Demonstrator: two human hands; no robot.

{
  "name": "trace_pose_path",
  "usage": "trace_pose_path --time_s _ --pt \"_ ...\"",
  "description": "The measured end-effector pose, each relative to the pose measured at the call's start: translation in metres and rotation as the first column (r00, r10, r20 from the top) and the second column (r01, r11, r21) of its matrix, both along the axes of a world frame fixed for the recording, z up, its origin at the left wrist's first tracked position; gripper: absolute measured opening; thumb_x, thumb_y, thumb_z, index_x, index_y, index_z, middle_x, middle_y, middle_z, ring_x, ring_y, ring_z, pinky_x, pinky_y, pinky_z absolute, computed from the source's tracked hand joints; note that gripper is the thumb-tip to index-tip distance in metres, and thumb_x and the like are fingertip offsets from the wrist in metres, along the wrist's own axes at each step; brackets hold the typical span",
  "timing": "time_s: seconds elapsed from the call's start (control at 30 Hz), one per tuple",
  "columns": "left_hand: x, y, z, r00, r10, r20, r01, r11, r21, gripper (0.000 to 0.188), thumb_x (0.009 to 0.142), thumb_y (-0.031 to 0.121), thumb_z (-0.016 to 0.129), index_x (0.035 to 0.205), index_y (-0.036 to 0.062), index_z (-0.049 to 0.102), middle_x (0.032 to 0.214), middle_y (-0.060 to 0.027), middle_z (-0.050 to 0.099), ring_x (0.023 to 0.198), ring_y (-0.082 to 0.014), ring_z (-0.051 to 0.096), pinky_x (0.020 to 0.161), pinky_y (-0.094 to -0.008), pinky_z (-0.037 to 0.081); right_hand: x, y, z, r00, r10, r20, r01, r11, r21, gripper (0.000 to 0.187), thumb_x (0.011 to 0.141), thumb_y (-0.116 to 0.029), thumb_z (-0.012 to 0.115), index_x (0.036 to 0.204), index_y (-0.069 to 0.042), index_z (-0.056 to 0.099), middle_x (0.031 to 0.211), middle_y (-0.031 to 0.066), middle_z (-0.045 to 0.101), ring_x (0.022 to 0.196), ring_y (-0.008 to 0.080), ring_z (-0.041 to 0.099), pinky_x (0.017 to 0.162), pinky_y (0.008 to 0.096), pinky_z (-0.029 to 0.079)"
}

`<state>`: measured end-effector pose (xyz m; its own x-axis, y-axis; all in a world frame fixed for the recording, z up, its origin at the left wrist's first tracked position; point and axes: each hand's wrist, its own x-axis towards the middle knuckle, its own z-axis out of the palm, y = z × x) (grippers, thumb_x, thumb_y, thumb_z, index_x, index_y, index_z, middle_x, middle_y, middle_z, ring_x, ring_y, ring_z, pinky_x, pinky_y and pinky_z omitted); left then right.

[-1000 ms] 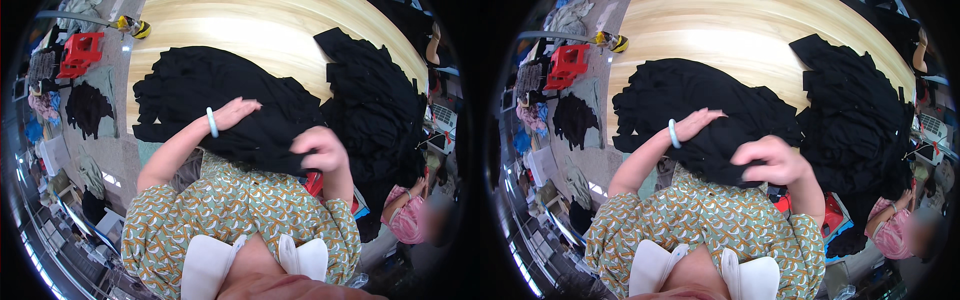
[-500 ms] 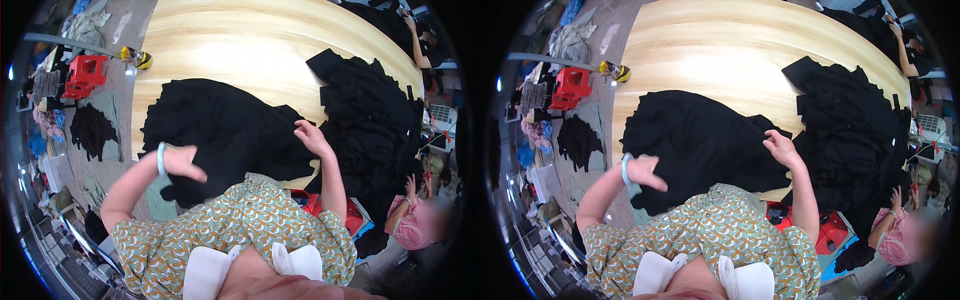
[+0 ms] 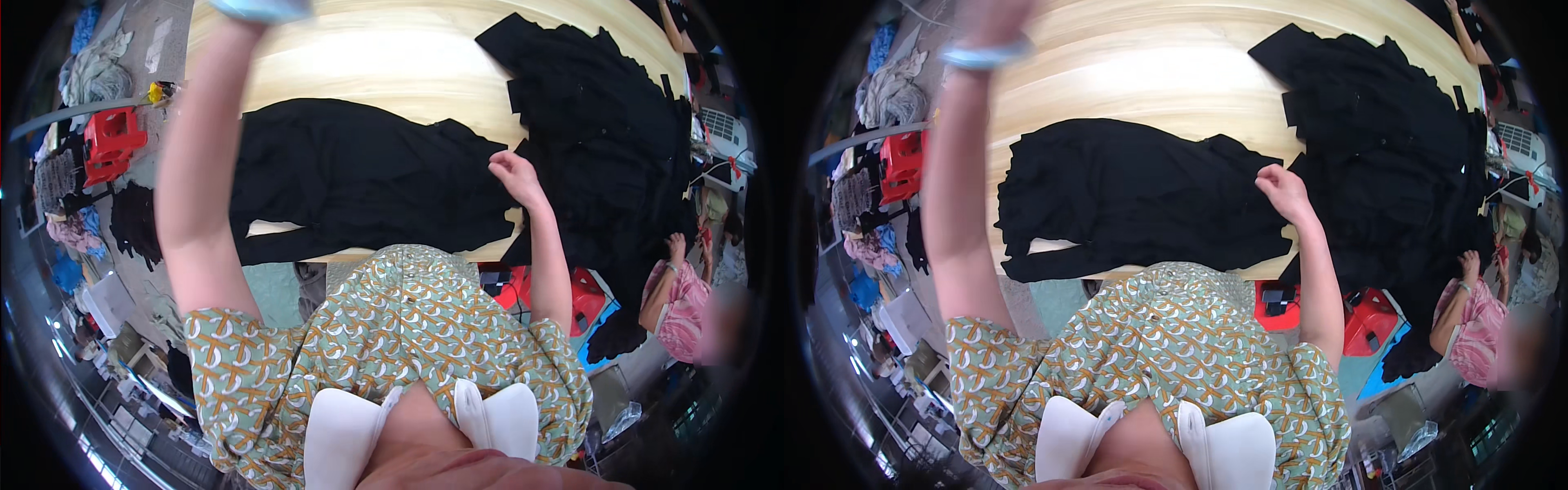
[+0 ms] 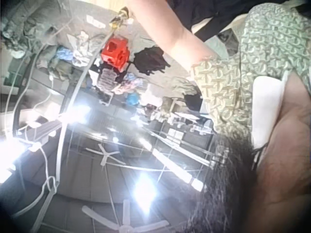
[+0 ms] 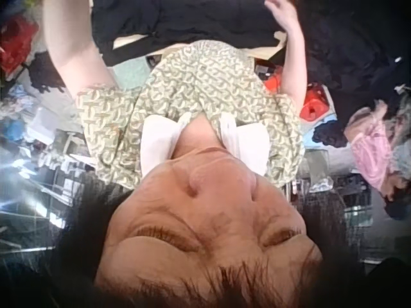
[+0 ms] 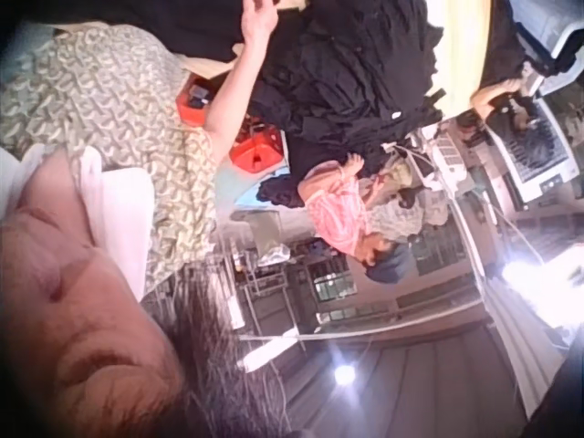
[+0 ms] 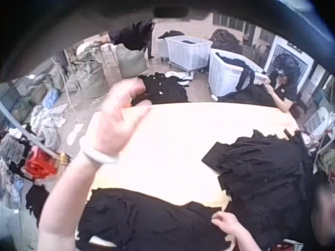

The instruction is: Inspect and button black garments on a table.

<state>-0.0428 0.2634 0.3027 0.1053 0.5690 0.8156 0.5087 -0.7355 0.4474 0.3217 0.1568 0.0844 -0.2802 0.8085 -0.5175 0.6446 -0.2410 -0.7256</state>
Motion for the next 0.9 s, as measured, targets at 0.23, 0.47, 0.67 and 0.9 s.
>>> trace_pose_path --time_s 0.23,0.47,0.67,0.9 --pt "0.059 -0.162 -0.251 0.859 -0.335 -0.387 -0.116 0.609 -0.784 0.02 0.072 0.013 0.061 0.088 0.004 0.056 0.084 -0.0124 0.053 0.081 -0.03 0.053 0.073 -0.037 0.044 -0.027 -0.048 -0.04 0.916 0.229 0.33 -0.349 0.859 0.374 0.045 0.067 -0.023 0.069 0.105 -0.006 0.05 0.094 0.0133 0.055 0.09 0.0313 0.053 0.078 0.0386 0.043" --pt "0.064 -0.201 -0.256 0.911 -0.152 -0.383 -0.257 0.518 -0.816 0.033 0.071 0.013 0.063 0.101 0.0023 0.053 0.105 -0.0149 0.049 0.096 -0.0311 0.05 0.084 -0.0366 0.042 -0.036 -0.028 -0.064 0.939 0.22 0.266 -0.284 0.93 0.234 0.02 0.069 -0.02 0.064 0.078 -0.003 0.059 0.074 0.0121 0.061 0.078 0.0327 0.057 0.069 0.0368 0.044" --pt "0.061 -0.167 -0.237 0.897 0.115 -0.426 -0.388 0.664 -0.639 0.074 0.064 0.01 0.068 0.126 0.0026 0.031 0.125 -0.0222 0.033 0.118 -0.0368 0.033 0.095 -0.0415 0.033 -0.048 0.014 0.051 0.965 0.094 -0.247 -0.083 0.995 0.056 0.025 0.077 -0.019 0.059 0.095 -0.003 0.059 0.077 0.0073 0.061 0.072 0.0141 0.056 0.07 0.0249 0.042" --pt "0.019 -0.135 -0.226 0.913 -0.136 -0.385 -0.286 0.46 -0.841 0.042 0.065 0.007 0.062 0.105 0.008 0.051 0.102 -0.019 0.055 0.1 -0.0351 0.05 0.092 -0.0429 0.035 -0.07 0.008 0.115 0.911 0.104 -0.4 0.077 0.908 0.412 0.019 0.076 -0.005 0.056 0.094 0.003 0.057 0.082 0.0095 0.061 0.075 0.0159 0.058 0.069 0.0235 0.043"
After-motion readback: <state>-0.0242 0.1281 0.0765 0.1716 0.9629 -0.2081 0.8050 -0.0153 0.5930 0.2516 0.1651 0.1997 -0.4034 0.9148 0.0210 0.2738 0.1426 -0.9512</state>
